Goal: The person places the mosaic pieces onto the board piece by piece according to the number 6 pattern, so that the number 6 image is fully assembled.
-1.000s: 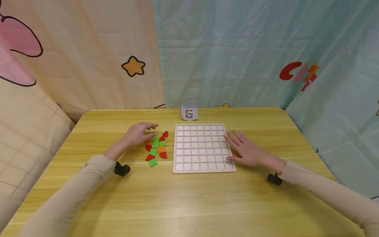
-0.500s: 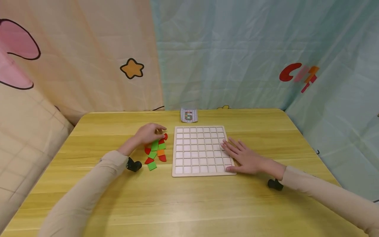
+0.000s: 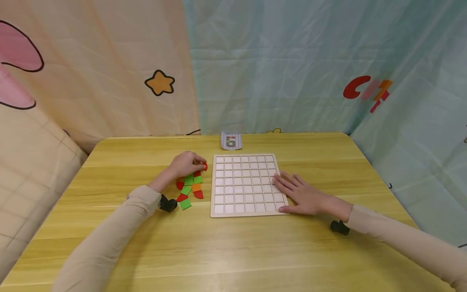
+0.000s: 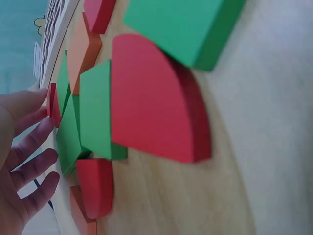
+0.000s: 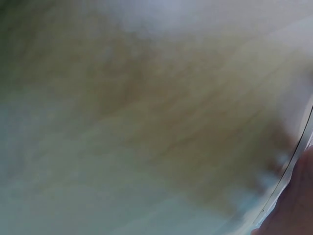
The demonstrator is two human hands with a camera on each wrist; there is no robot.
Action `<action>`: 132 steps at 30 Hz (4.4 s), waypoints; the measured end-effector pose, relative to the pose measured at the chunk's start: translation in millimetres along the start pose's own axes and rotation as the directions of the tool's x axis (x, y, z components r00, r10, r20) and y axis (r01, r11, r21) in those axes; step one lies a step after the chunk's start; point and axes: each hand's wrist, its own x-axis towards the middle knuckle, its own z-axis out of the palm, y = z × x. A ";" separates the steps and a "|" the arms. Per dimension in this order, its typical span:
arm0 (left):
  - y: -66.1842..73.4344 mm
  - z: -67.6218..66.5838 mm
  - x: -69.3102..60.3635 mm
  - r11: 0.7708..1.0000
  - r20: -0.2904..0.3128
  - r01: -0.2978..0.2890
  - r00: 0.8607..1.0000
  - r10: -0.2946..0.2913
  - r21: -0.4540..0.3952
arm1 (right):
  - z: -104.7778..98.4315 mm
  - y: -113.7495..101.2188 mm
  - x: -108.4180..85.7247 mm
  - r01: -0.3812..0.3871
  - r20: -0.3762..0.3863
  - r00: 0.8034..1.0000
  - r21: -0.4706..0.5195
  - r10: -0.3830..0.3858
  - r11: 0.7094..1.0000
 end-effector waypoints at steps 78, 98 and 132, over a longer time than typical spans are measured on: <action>81.8 38.4 58.5 0.981 -0.070 -0.187 0.979 0.190 0.049 | -0.1 5.4 1.9 0.023 0.046 0.999 -0.003 -0.023 1.000; 104.4 58.5 78.2 0.988 -0.045 -0.153 0.987 0.153 -0.001 | -2.3 3.6 3.0 0.008 0.086 0.996 0.003 -0.008 1.000; 106.3 62.8 80.9 0.974 -0.053 -0.221 0.973 0.223 0.039 | -2.7 4.1 3.0 0.006 0.084 0.996 -0.003 -0.005 1.000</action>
